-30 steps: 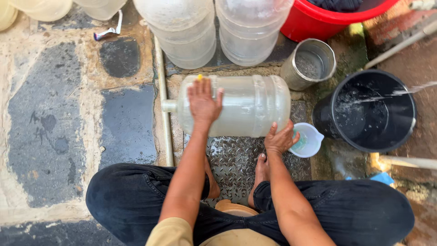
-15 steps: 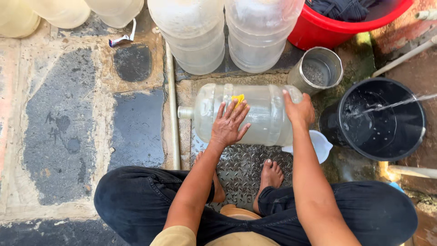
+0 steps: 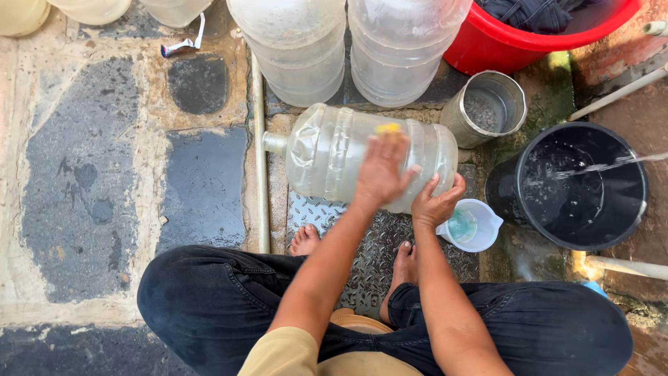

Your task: The person scrubs the exterior of a large plastic water dispenser bottle using a yellow sponge and water from a nearby bucket. They rotate the bottle to clean all sides, rinse it with a jug, and place it upright among other bottles.

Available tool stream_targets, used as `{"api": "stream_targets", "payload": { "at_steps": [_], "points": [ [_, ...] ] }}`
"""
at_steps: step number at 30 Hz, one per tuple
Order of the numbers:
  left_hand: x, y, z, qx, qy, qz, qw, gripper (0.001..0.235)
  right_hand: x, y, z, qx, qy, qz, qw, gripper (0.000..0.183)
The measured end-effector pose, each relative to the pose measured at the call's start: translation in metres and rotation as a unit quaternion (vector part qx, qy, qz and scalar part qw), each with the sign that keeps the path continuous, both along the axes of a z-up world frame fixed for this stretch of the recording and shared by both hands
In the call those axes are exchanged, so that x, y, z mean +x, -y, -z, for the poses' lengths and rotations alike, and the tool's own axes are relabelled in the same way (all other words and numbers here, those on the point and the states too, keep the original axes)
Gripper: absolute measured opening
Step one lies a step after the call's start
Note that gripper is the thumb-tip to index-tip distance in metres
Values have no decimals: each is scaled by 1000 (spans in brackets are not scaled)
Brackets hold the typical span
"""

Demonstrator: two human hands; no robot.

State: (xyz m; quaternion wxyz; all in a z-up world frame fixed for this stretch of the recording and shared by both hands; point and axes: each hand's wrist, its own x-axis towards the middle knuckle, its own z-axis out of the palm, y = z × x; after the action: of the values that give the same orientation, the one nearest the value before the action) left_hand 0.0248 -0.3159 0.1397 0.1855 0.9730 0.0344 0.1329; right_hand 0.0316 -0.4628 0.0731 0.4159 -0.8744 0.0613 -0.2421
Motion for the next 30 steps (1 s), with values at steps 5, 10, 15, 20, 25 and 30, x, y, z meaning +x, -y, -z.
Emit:
{"api": "stream_targets", "payload": {
  "at_steps": [5,10,15,20,25,30],
  "points": [
    [-12,19,2,-58,-7,-12,998,80,13,6,-5,-43,-47,-7,998,57],
    [-21,-114,-18,53,-173,-194,964,77,8,2,-15,-31,-20,-17,999,57],
    [8,-104,-20,85,-201,-187,958,89,2,2,-5,-47,23,-31,998,55],
    [23,12,-14,-2,-57,-40,998,92,-7,10,-2,-45,16,-51,998,54],
    [10,8,4,11,-22,2,1000,88,-15,14,-7,-32,-34,-64,997,57],
    [-12,-128,-10,85,-175,-170,966,80,-17,17,8,-57,25,-83,995,56]
  ]
}}
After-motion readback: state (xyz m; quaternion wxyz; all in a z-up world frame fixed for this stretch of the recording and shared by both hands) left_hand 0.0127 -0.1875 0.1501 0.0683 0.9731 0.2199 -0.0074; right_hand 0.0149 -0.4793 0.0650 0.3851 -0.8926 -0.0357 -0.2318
